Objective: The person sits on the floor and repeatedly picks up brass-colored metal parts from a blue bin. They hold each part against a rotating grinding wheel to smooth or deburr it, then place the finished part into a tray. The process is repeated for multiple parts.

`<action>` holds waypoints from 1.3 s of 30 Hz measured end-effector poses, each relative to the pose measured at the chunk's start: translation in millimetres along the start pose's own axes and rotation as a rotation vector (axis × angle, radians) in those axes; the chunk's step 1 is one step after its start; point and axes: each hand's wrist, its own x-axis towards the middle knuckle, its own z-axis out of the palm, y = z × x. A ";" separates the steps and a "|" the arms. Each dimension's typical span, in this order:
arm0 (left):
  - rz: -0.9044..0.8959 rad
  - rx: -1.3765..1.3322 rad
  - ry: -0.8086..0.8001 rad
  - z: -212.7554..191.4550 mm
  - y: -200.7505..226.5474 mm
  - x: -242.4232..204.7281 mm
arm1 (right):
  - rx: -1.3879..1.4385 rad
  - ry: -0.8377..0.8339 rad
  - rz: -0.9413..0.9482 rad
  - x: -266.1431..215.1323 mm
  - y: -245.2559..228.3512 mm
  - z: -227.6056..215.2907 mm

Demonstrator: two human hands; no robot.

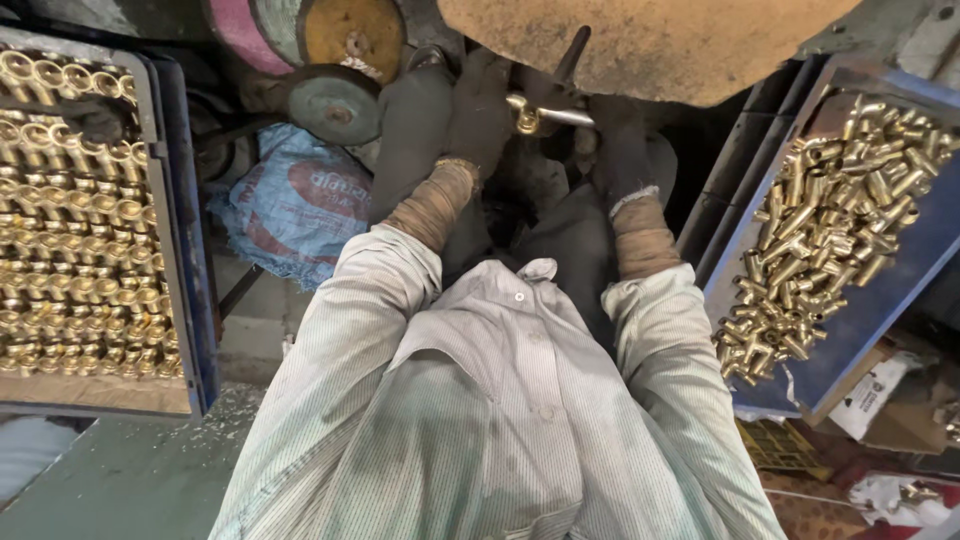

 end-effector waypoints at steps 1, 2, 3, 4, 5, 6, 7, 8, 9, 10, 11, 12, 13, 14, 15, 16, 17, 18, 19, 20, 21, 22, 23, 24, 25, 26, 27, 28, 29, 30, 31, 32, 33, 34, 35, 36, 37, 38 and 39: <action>-0.117 -0.090 0.004 -0.1 2.3 0.2 | -0.018 -0.031 0.020 -0.7 -3.0 -1.4; -0.236 -0.178 0.007 1.4 3.8 1.0 | -0.035 -0.063 0.040 -1.3 -5.3 -2.3; -0.353 -0.267 0.007 4.5 4.7 2.6 | -0.056 -0.093 0.060 -1.8 -6.0 -3.9; -0.259 -0.168 -0.013 8.4 4.7 4.5 | 0.330 -0.031 0.393 -3.1 -6.9 -4.9; -0.169 -0.071 -0.027 12.2 3.7 4.8 | 0.722 0.032 0.717 -4.1 -6.6 -5.2; -0.078 0.026 -0.040 14.8 1.9 4.3 | 1.117 0.102 1.034 -5.6 -5.8 -5.4; -0.008 0.115 -0.035 16.6 -0.6 3.8 | 0.744 0.050 0.743 -5.8 -3.1 -4.7; 0.062 0.203 -0.030 17.5 -3.2 2.2 | 0.376 -0.003 0.446 -6.6 0.8 -5.1; 0.132 0.295 -0.020 16.7 -6.2 0.1 | 0.015 -0.053 0.139 -7.7 4.9 -5.1; 0.110 0.286 -0.019 16.3 -8.9 -1.3 | -0.012 -0.085 0.148 -8.6 8.4 -3.0; 0.088 0.281 -0.016 14.1 -12.8 -2.1 | -0.035 -0.116 0.155 -7.9 12.1 1.3; 0.067 0.276 -0.013 12.2 -16.8 -3.2 | -0.058 -0.146 0.162 -7.7 15.3 5.8; 0.115 0.270 0.013 11.1 -21.2 -2.4 | -0.031 -0.103 0.128 -6.9 17.7 11.4; 0.164 0.263 0.040 10.7 -26.0 -1.5 | -0.004 -0.060 0.094 -5.6 19.2 17.4; 0.220 0.254 0.065 11.3 -31.4 1.3 | 0.019 -0.013 0.060 -3.6 20.8 21.8; 0.046 0.046 0.076 13.8 -37.2 5.2 | 0.466 0.030 0.369 -0.1 20.4 27.2; -0.125 -0.164 0.080 18.3 -43.2 10.3 | 0.916 0.069 0.672 4.4 18.7 31.7; -0.296 -0.375 0.079 21.9 -49.9 14.5 | 1.372 0.101 0.967 7.7 14.3 33.2; -0.024 0.009 0.134 22.8 -57.7 17.2 | 1.416 0.119 1.013 11.8 8.3 32.2; 0.248 0.393 0.187 20.9 -65.9 17.1 | 1.460 0.136 1.059 16.6 0.0 28.4; 0.522 0.779 0.244 18.6 -72.4 21.8 | 1.503 0.154 1.098 25.4 -8.0 21.3; 0.455 0.673 0.166 16.2 -76.9 28.7 | 1.433 0.125 1.034 33.8 -18.5 11.0; 0.383 0.565 0.085 13.0 -80.3 30.9 | 1.361 0.095 0.977 37.1 -32.3 -3.0; 0.311 0.456 0.004 9.1 -81.8 32.6 | 1.288 0.066 0.920 39.4 -47.2 -19.0; 0.430 0.535 0.065 3.2 -82.9 28.6 | 1.220 0.037 0.875 36.4 -66.2 -34.5; 0.548 0.612 0.126 -3.4 -81.5 25.4 | 1.151 0.008 0.828 33.1 -85.2 -50.0; 0.665 0.688 0.189 -9.4 -76.8 21.5 | 1.081 -0.022 0.783 29.7 -104.0 -64.9; 0.583 0.401 0.065 -16.6 -69.5 16.8 | 0.922 -0.079 0.706 21.9 -124.1 -79.6; 0.495 0.115 -0.055 -24.5 -58.9 12.4 | 0.763 -0.133 0.626 10.2 -144.8 -94.5; 0.400 -0.170 -0.172 -32.3 -45.4 8.6 | 0.603 -0.184 0.545 0.8 -163.9 -106.2; 0.288 -0.468 -0.282 -36.7 -29.2 1.3 | 0.955 -0.245 0.663 -7.9 -182.1 -114.4; 0.169 -0.765 -0.388 -38.1 -9.7 -4.6 | 1.310 -0.303 0.776 -15.1 -197.3 -121.2; 0.047 -1.061 -0.496 -40.3 11.8 -7.4 | 1.665 -0.348 0.881 -20.1 -209.5 -126.8; 0.166 -0.961 -0.543 -46.5 32.1 -12.9 | 1.631 -0.350 0.890 -23.5 -221.1 -128.8; 0.287 -0.856 -0.592 -53.1 52.3 -18.2 | 1.596 -0.348 0.896 -25.3 -231.9 -127.7; 0.404 -0.748 -0.640 -58.7 72.0 -20.7 | 1.561 -0.346 0.902 -27.3 -241.0 -127.1; 0.640 -0.407 -0.547 -62.3 90.7 -20.5 | 1.461 -0.302 0.906 -30.0 -248.8 -126.7; 0.858 -0.058 -0.437 -64.7 107.0 -20.5 | 1.360 -0.259 0.909 -32.8 -255.4 -126.2; 1.058 0.297 -0.309 -66.9 120.1 -19.9 | 1.260 -0.215 0.910 -35.5 -259.3 -126.8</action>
